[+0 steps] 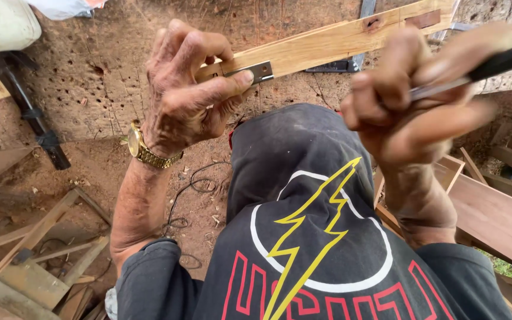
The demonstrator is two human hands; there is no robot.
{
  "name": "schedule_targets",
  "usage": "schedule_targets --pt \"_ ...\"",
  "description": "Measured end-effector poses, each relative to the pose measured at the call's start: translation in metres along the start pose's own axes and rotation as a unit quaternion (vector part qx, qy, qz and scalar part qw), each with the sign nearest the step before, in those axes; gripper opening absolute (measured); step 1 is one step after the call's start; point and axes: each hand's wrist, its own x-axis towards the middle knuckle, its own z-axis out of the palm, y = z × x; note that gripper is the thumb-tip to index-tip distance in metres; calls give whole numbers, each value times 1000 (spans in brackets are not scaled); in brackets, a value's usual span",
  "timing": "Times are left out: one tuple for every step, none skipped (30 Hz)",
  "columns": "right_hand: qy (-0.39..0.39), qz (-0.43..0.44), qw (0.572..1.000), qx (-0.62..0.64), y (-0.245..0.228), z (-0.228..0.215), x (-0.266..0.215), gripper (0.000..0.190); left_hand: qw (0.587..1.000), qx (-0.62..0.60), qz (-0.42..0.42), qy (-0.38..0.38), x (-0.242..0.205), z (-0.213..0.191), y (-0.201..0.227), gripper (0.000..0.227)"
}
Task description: The person uses a metal square and a black marker to draw straight lines on a wooden frame. They position the square on the wood and trace along its edge to create precise markings for cutting or assembly.
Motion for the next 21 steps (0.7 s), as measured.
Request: schedule_targets --pt "0 4 1000 1 9 -11 8 49 1000 0 -4 -1 2 -2 3 15" --pt "-116 -20 993 21 18 -22 18 48 1000 2 0 -1 5 -2 4 15" --pt "-230 -46 971 44 27 -33 27 50 1000 4 4 -1 8 -4 5 15" --pt "-230 -44 971 44 24 -28 30 50 1000 4 2 -1 7 -4 6 15" --pt "-238 -73 968 -37 21 -23 32 53 1000 0 -5 -5 5 -4 6 15" --pt "-245 -104 956 -121 17 -19 36 57 1000 -5 -7 -7 6 -3 5 15" --pt "-244 -105 956 -123 13 -15 40 57 1000 -6 -5 -6 7 -3 4 15" --pt "-250 -147 925 -246 9 -12 43 64 1000 -14 -4 4 7 -2 4 17" --pt "-252 -185 877 -365 5 -8 46 71 1000 -23 -2 14 7 0 4 19" --pt "-251 -183 877 -366 11 -17 43 71 1000 -25 -3 14 8 -2 5 19" --pt "-261 -190 875 -361 17 -25 40 49 1000 -15 -7 7 9 -3 6 20" --pt "-274 -198 873 -352 23 -34 38 28 1000 -3 -10 1 10 -5 6 20" --pt "-276 -196 872 -353 19 -31 40 28 1000 -4 -12 3 10 -5 5 20" --pt "-261 -210 866 -371 16 -28 41 18 1000 -1 -8 1 9 -5 5 21" --pt "-246 -223 860 -388 13 -26 42 15 1000 1 -4 -2 8 -5 5 22" --pt "-247 -223 859 -388 16 -24 45 15 1000 1 -4 -1 8 -5 4 22" --pt "-244 -236 869 -360 19 -22 47 13 1000 -5 -1 1 8 -5 3 23" --pt "-241 -247 878 -331 23 -21 49 12 1000 -11 2 3 8 -4 3 24" --pt "-241 -247 878 -331 23 -18 50 12 1000 -12 1 3 7 -4 4 24" --pt "-237 -230 876 -351 23 -15 52 15 1000 -9 -1 0 6 -4 4 24" --pt "-234 -212 874 -369 23 -12 53 19 1000 -6 -4 -4 6 -4 4 24"
